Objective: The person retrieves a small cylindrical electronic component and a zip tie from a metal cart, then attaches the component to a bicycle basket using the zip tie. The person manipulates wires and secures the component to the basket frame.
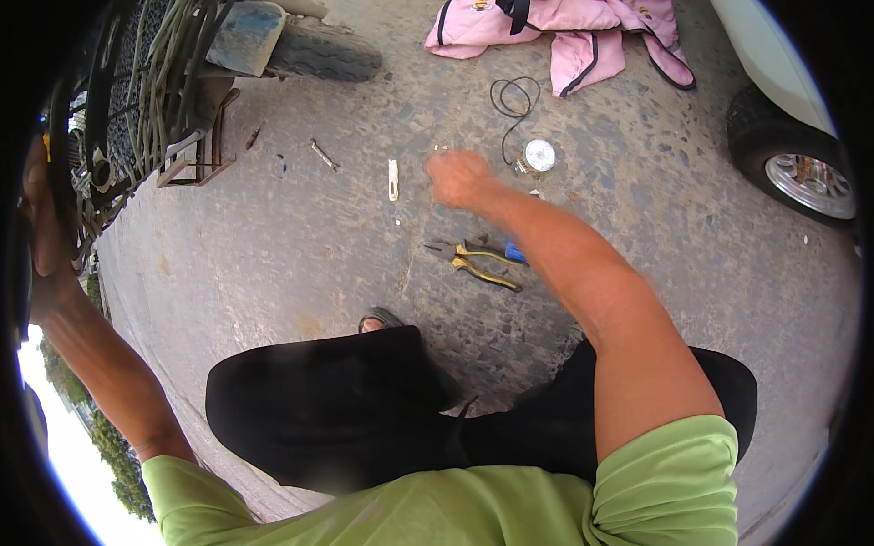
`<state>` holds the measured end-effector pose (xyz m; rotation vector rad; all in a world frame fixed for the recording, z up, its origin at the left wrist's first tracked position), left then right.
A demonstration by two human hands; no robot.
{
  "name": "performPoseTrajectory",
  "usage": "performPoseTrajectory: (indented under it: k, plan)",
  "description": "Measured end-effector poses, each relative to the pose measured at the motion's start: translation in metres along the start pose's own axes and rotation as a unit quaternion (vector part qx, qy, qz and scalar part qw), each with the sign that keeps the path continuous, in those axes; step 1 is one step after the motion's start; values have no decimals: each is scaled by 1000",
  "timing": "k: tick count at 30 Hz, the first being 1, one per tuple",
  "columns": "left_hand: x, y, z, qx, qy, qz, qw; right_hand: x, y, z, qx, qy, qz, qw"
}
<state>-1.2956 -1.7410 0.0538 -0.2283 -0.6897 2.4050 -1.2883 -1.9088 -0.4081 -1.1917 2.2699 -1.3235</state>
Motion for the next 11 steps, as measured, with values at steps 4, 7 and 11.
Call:
performPoseTrajectory:
  k: [4,7,11]
  plan:
    - [-6,0,-3,-34,56,-25,998,-4,19,-4,-10,6,28,1000]
    - [-4,-9,-8,34,57,-55,996,-5,24,-1,-7,0,33,999]
    - [-14,-19,-19,189,101,-285,934,-12,32,3,-19,2,26,999]
Point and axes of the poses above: each hand's wrist, its own x-axis away from the middle knuckle, its own y-axis out of the palm, z = x × y, the point moved 3 cm from there along -x, towards the middle knuckle, and after that the axes turned 10 degrees about -y, right-handed, at the moved point
